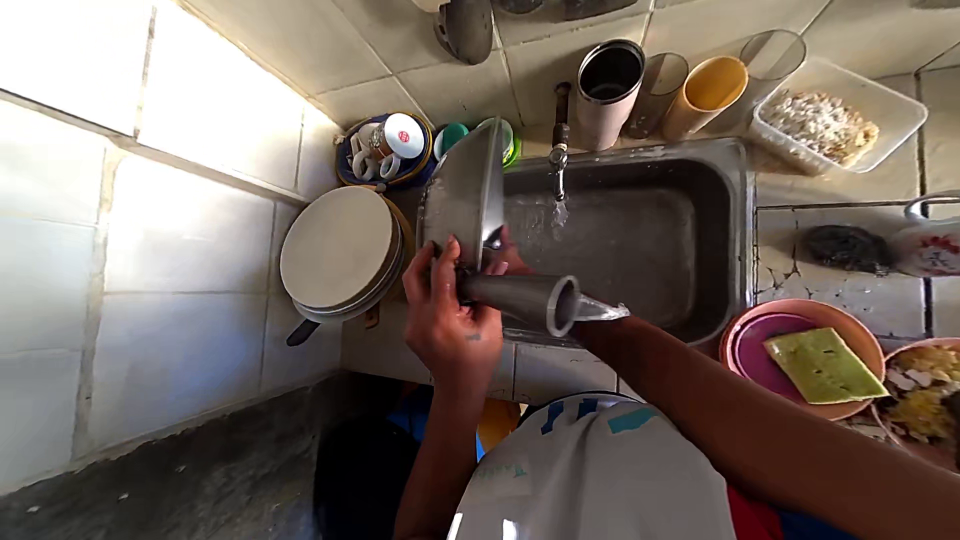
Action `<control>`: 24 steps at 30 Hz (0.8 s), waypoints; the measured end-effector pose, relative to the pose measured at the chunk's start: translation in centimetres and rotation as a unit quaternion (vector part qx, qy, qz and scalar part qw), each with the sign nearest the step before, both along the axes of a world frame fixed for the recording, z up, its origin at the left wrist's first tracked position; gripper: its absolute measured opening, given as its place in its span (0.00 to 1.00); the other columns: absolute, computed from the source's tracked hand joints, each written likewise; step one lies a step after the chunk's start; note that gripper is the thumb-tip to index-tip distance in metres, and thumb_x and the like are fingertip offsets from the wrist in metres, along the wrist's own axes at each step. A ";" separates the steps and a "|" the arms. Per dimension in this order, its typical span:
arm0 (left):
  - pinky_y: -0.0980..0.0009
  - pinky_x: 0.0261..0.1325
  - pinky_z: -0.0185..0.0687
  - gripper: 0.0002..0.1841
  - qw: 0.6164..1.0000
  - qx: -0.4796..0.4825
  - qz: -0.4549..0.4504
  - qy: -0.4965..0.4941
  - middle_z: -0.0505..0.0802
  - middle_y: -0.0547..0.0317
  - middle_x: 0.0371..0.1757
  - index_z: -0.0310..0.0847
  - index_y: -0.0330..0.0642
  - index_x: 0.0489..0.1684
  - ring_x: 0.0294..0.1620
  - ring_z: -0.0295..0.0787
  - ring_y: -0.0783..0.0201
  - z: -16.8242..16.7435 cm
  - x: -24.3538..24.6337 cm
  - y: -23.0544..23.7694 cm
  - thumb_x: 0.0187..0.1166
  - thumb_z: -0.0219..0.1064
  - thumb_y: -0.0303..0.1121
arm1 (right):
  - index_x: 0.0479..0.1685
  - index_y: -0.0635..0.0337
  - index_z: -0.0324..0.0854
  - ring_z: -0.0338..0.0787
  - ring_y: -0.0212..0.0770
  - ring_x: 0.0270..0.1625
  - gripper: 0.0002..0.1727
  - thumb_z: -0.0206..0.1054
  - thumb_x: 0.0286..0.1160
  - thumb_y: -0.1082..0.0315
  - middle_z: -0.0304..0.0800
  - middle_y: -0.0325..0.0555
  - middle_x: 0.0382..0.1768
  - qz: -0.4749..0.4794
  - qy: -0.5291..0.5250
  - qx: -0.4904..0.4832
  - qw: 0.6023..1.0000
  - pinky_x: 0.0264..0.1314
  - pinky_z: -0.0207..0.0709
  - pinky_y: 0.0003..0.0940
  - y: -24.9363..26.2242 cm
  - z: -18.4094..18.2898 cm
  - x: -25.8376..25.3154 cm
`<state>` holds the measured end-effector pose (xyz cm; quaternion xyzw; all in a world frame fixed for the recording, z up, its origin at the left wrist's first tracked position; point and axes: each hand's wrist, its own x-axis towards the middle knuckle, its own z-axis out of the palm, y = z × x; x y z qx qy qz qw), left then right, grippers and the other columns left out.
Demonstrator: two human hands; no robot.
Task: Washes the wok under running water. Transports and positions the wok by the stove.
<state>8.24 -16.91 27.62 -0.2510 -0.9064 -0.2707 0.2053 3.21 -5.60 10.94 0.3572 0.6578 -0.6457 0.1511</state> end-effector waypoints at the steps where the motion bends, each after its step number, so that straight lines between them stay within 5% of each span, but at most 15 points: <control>1: 0.62 0.60 0.86 0.25 0.998 0.036 0.008 -0.043 0.86 0.46 0.71 0.85 0.42 0.69 0.66 0.87 0.56 -0.8 -0.7 -0.7 0.77 0.75 0.45 | 0.95 0.63 0.47 0.81 0.80 0.66 0.52 0.69 0.78 0.46 0.64 0.90 0.77 -0.100 0.089 0.174 0.976 0.58 0.84 0.65 -1.9 -7.0 0.4; 3: 0.64 0.69 0.82 0.21 0.975 0.159 0.031 -0.155 0.90 0.50 0.66 0.83 0.35 0.66 0.67 0.88 0.64 -3.6 -2.2 -2.0 0.80 0.71 0.38 | 0.98 0.47 0.24 0.71 0.81 0.78 0.57 0.66 0.80 0.45 0.35 0.80 0.91 0.023 -0.017 0.150 0.988 0.70 0.78 0.69 3.0 -10.1 1.9; 5: 0.70 0.61 0.84 0.14 0.911 0.292 0.085 -0.277 0.93 0.56 0.50 0.83 0.34 0.59 0.53 0.89 0.72 -7.6 -3.6 -2.7 0.82 0.69 0.32 | 0.98 0.50 0.25 0.65 0.82 0.83 0.55 0.64 0.83 0.48 0.22 0.72 0.94 0.093 -0.054 0.247 0.963 0.72 0.73 0.73 6.7 -11.0 5.2; 6: 0.69 0.59 0.84 0.13 0.871 0.338 0.117 -0.338 0.91 0.54 0.48 0.82 0.33 0.58 0.50 0.88 0.70 -9.7 -4.1 -2.8 0.85 0.67 0.33 | 0.98 0.53 0.32 0.59 0.81 0.86 0.51 0.61 0.84 0.47 0.23 0.70 0.95 0.123 -0.034 0.329 0.936 0.75 0.67 0.76 8.1 -12.0 6.9; 8: 0.58 0.68 0.82 0.20 0.800 0.371 0.159 -0.444 0.90 0.45 0.61 0.78 0.33 0.69 0.62 0.87 0.60 -13.7 -4.7 -3.0 0.89 0.63 0.40 | 0.97 0.59 0.45 0.36 0.76 0.95 0.46 0.54 0.87 0.41 0.27 0.71 0.95 0.225 0.035 0.444 0.866 0.87 0.34 0.83 11.4 -13.7 10.1; 9: 0.53 0.71 0.81 0.23 0.771 0.376 0.165 -0.487 0.88 0.44 0.67 0.74 0.36 0.75 0.67 0.85 0.56 -15.5 -4.8 -2.9 0.90 0.60 0.44 | 0.95 0.59 0.50 0.34 0.72 0.96 0.46 0.51 0.87 0.37 0.34 0.69 0.95 0.291 0.062 0.482 0.824 0.88 0.24 0.83 13.4 -14.5 11.2; 12: 0.50 0.70 0.82 0.25 0.716 0.393 0.168 -0.551 0.87 0.41 0.67 0.74 0.35 0.75 0.67 0.85 0.52 -19.2 -3.5 -1.5 0.91 0.58 0.46 | 0.93 0.54 0.59 0.41 0.65 0.97 0.46 0.54 0.83 0.33 0.48 0.59 0.95 0.401 0.103 0.530 0.740 0.91 0.22 0.78 18.3 -15.7 12.5; 15: 0.53 0.68 0.83 0.21 0.694 0.426 0.147 -0.562 0.88 0.40 0.64 0.76 0.32 0.70 0.64 0.87 0.54 -21.0 -2.9 -0.4 0.92 0.57 0.41 | 0.92 0.65 0.55 0.41 0.66 0.96 0.45 0.55 0.86 0.39 0.47 0.66 0.94 0.245 0.081 0.564 0.784 0.93 0.25 0.74 18.4 -16.7 10.9; 18: 0.57 0.68 0.82 0.17 0.696 0.433 0.115 -0.561 0.88 0.43 0.61 0.77 0.31 0.66 0.62 0.86 0.59 -21.9 -3.7 0.6 0.92 0.57 0.36 | 0.93 0.71 0.46 0.38 0.75 0.95 0.48 0.46 0.86 0.38 0.39 0.76 0.93 0.043 0.067 0.568 0.819 0.94 0.30 0.73 13.3 -19.0 5.8; 22: 0.60 0.70 0.81 0.16 0.692 0.438 0.075 -0.568 0.89 0.43 0.60 0.79 0.29 0.65 0.62 0.86 0.60 -23.5 -4.8 0.5 0.91 0.58 0.33 | 0.92 0.79 0.39 0.41 0.67 0.97 0.44 0.38 0.93 0.46 0.39 0.76 0.93 -0.068 0.160 0.442 0.880 0.99 0.36 0.57 1.6 -16.7 -1.1; 24: 0.59 0.68 0.83 0.18 0.680 0.446 0.058 -0.579 0.90 0.45 0.59 0.78 0.32 0.67 0.60 0.87 0.59 -23.3 -5.2 0.1 0.93 0.55 0.38 | 0.92 0.79 0.34 0.38 0.58 0.98 0.38 0.37 0.95 0.56 0.34 0.72 0.94 -0.052 0.258 0.287 0.921 1.00 0.32 0.47 -3.1 -12.4 -0.8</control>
